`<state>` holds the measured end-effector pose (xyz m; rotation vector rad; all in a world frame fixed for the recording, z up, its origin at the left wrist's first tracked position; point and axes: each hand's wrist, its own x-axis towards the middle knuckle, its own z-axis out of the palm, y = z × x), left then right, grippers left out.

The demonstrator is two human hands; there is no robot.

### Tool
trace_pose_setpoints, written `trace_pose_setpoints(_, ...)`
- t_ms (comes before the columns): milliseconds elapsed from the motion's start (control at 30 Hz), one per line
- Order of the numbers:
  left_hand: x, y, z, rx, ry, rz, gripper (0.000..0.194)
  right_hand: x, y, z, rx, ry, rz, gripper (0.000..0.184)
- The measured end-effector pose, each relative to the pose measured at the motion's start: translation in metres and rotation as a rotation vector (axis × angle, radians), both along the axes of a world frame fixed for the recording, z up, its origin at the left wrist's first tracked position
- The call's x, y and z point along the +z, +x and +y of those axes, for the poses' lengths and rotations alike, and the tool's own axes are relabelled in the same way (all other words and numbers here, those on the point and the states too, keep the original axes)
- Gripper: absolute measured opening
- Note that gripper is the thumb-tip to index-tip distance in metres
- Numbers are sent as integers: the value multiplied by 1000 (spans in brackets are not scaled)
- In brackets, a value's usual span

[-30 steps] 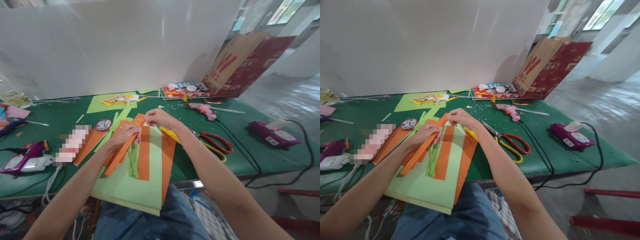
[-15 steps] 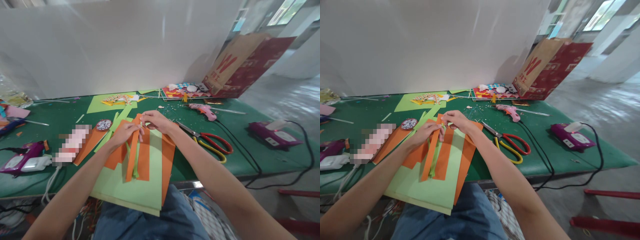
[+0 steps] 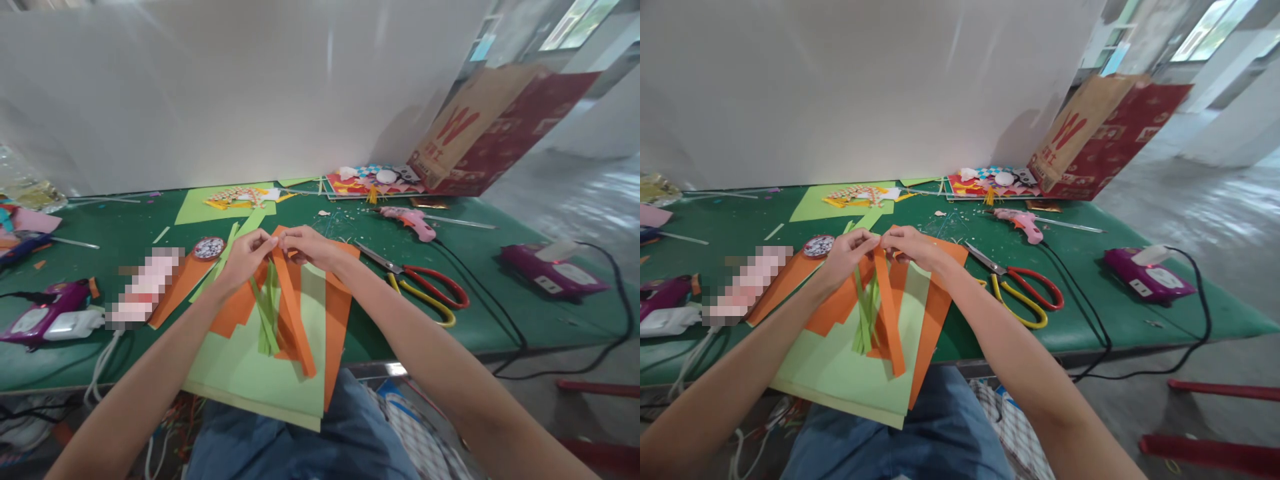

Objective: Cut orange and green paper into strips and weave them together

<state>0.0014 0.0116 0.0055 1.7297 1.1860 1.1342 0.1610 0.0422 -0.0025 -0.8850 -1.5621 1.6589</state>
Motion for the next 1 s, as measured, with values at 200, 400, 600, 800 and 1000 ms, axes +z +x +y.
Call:
trace_pose_setpoints(200, -3, 1, 0, 122, 68, -7, 24, -1, -10, -5, -53, -68, 47, 14)
trace_pose_setpoints(400, -4, -3, 5, 202, 105, -37, 22, -4, -16, -7, -64, -125, 62, 17)
trace_pose_setpoints(600, -3, -8, 11, 291, 118, -120, 22, -1, -18, -8, -58, -162, 57, 18)
trace_pose_setpoints(800, -2, -4, 10, 200, 9, -119, 26, -3, -17, -7, -103, -150, 69, 16)
trace_pose_setpoints(1000, -2, 0, 6, 157, -29, -89, 27, -5, -17, -6, -124, -141, 66, 16)
